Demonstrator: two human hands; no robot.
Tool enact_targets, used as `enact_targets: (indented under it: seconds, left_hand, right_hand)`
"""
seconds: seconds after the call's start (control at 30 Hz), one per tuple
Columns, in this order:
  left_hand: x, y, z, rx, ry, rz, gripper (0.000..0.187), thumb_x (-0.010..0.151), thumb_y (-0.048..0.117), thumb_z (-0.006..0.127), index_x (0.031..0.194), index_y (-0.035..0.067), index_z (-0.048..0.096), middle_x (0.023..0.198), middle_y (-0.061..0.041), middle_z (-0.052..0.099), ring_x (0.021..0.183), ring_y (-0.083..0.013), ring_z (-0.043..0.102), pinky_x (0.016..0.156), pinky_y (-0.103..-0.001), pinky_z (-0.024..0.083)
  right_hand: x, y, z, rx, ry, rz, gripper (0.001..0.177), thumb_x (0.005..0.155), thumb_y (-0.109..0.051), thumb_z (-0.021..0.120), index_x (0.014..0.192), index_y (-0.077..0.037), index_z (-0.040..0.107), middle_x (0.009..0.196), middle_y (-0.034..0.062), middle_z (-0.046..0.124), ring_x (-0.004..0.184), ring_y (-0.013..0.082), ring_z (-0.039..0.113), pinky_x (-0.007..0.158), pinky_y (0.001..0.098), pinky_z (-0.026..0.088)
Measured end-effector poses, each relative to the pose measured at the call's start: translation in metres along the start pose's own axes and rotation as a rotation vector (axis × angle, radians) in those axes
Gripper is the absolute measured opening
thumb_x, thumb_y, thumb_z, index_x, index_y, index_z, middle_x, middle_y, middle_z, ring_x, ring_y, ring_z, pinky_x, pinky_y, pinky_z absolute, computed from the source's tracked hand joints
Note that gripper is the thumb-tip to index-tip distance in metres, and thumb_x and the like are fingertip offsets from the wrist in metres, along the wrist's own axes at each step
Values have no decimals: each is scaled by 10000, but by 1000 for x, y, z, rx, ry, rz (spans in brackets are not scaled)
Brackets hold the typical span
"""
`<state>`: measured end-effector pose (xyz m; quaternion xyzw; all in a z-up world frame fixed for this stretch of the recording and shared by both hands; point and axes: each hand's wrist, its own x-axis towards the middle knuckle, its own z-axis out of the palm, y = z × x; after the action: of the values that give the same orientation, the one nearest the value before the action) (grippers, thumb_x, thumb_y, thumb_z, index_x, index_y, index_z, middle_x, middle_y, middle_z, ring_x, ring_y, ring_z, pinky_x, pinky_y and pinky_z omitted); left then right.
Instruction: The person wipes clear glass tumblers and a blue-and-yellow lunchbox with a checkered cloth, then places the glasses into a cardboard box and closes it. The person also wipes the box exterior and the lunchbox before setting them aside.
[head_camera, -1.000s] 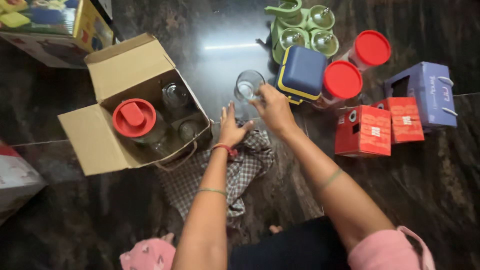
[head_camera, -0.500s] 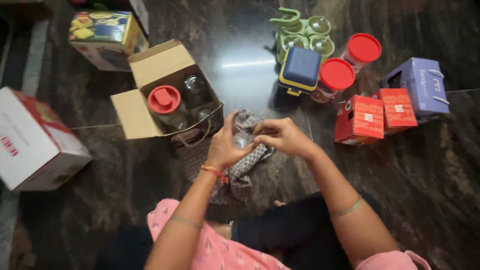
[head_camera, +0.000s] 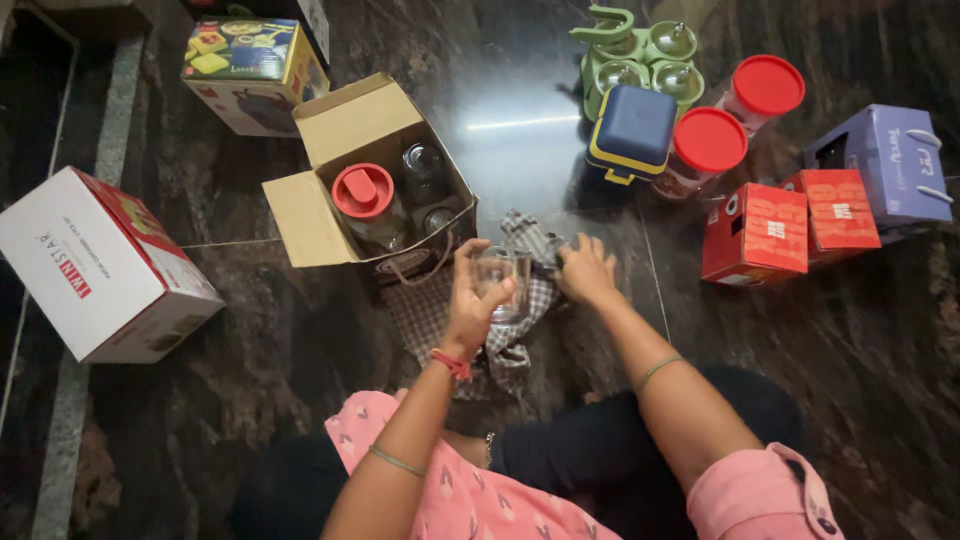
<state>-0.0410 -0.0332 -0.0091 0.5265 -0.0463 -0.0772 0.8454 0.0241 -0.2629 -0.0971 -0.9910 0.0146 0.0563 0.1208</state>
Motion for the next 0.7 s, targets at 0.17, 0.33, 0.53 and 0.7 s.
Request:
enact_targets:
  seconds: [0.17,0.33,0.53,0.7]
  left_hand:
    - [7,0,-2,-350,162,-57,410,916,193,679,1216,131,408,988,-130,668,772,-220,716,727,-370,616]
    - [14,7,-11,-124,232,110,353,875,92,797,828,78,448,958,-103,745,883,-165,728,775,-326,626]
    - [18,-12,-5,101,322,191,270,939,116,800,778,47,594,833,33,616,753,-34,514,673,-198,427]
    - [23,-21,-15,189,393,166,192,990,186,637,870,41,676,771,99,540,689,0,424,577,-199,338]
  right_hand:
    - [18,7,-36,447,-4,90,346,921,-309,732,1123,-30,694,1057,192,708,999,350,670,845,425,528]
    - [-16,-17,-117,1422,67,-15,213,952,-102,610,1123,-1,688,960,12,711,854,135,631,771,277,513]
    - [-62,-82,-145,961,395,-301,335,919,-44,588,1241,47,561,1367,187,525,1230,212,549,1060,346,444]
    - [-101,-133,-117,633,401,-554,536,802,-73,621,1309,38,484,1533,265,401,1416,462,362,1154,524,334]
